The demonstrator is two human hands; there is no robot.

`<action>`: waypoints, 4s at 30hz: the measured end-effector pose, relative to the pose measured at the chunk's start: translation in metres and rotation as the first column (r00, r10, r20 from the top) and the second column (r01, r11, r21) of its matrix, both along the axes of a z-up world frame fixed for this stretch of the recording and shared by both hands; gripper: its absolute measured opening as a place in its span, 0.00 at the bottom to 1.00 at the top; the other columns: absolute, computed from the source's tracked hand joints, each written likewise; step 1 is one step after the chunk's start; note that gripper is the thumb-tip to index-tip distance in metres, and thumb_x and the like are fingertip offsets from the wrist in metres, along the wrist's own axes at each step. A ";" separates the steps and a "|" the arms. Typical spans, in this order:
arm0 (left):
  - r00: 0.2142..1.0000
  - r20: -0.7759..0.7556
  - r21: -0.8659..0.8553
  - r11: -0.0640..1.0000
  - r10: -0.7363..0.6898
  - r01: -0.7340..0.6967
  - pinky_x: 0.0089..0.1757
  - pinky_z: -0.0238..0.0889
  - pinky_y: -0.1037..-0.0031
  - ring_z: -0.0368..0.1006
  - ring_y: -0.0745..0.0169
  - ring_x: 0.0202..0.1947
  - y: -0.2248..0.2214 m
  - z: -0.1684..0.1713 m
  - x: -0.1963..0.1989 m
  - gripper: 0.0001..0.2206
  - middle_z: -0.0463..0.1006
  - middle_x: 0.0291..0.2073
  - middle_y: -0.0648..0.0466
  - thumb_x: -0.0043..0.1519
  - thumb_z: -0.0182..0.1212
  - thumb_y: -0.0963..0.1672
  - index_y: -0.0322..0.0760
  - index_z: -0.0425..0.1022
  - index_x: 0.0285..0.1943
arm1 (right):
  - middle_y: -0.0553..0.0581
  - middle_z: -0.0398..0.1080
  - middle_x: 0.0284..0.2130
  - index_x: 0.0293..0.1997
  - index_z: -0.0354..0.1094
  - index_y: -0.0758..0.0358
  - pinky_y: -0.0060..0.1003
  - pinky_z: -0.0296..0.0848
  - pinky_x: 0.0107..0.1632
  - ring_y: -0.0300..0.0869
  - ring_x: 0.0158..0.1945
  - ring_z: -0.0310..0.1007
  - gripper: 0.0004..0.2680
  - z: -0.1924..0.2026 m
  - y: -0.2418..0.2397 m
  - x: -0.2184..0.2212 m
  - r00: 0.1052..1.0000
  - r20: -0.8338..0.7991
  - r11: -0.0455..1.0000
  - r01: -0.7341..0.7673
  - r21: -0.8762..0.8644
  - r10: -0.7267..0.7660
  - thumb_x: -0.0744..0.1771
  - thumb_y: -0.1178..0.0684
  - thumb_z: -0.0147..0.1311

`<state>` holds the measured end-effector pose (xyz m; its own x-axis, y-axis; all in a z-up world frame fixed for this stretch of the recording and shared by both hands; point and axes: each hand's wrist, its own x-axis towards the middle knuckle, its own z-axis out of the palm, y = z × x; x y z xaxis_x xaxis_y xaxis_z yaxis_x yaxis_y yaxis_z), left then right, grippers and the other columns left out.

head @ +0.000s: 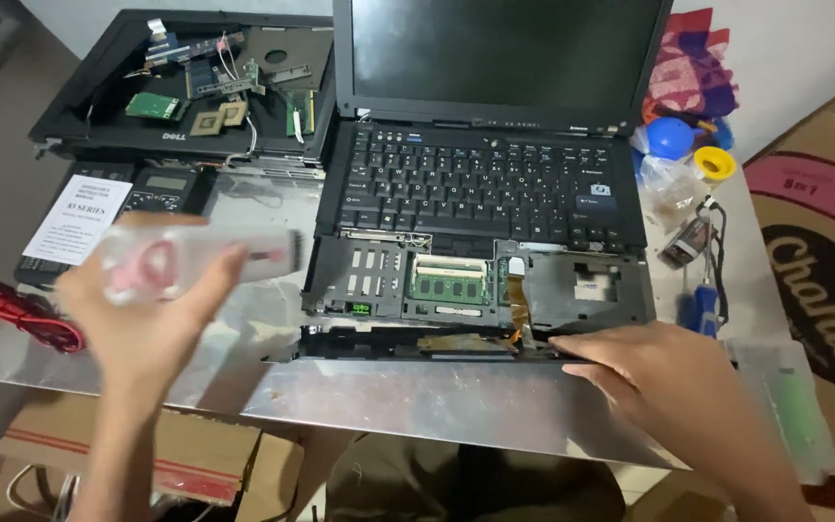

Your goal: Cleaning a laptop screen and then applying a cleaning or thermal compound to the internal circuit board components after disassembly.

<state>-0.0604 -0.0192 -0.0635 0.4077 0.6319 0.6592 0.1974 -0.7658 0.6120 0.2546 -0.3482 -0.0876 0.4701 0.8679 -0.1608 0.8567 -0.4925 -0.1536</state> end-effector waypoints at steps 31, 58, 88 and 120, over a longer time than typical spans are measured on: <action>0.921 -0.386 -0.312 0.947 -0.053 -0.076 0.36 0.62 0.71 0.69 0.70 0.29 0.032 0.021 0.029 0.15 0.79 0.25 0.61 0.58 0.79 0.48 0.42 0.73 0.29 | 0.31 0.85 0.54 0.60 0.81 0.24 0.41 0.84 0.50 0.36 0.56 0.86 0.14 0.009 0.005 -0.004 0.999 0.028 0.997 0.040 -0.061 -0.038 0.69 0.34 0.55; 0.813 -0.580 -0.244 0.945 0.039 -0.219 0.31 0.53 0.65 0.60 0.65 0.24 0.022 0.046 0.016 0.22 0.69 0.17 0.60 0.54 0.75 0.51 0.42 0.63 0.21 | 0.30 0.84 0.55 0.63 0.78 0.20 0.38 0.83 0.49 0.34 0.59 0.84 0.15 0.011 0.006 -0.008 0.997 0.035 0.989 0.076 -0.129 -0.072 0.69 0.34 0.51; 0.972 -0.177 -0.128 0.983 -0.156 0.134 0.33 0.61 0.78 0.70 0.76 0.27 0.036 0.008 0.049 0.13 0.80 0.24 0.63 0.65 0.76 0.52 0.45 0.81 0.45 | 0.37 0.86 0.53 0.58 0.83 0.34 0.42 0.84 0.51 0.39 0.55 0.87 0.13 -0.012 -0.005 0.002 0.999 -0.003 0.993 -0.038 0.110 0.039 0.68 0.39 0.58; 0.861 -0.331 -0.247 0.916 -0.386 0.316 0.25 0.68 0.80 0.77 0.73 0.22 0.006 0.018 0.128 0.08 0.86 0.27 0.59 0.64 0.74 0.47 0.43 0.82 0.38 | 0.46 0.88 0.45 0.53 0.86 0.49 0.42 0.85 0.45 0.44 0.47 0.88 0.11 -0.018 -0.010 0.002 0.975 0.065 0.879 -0.221 0.422 0.214 0.67 0.46 0.65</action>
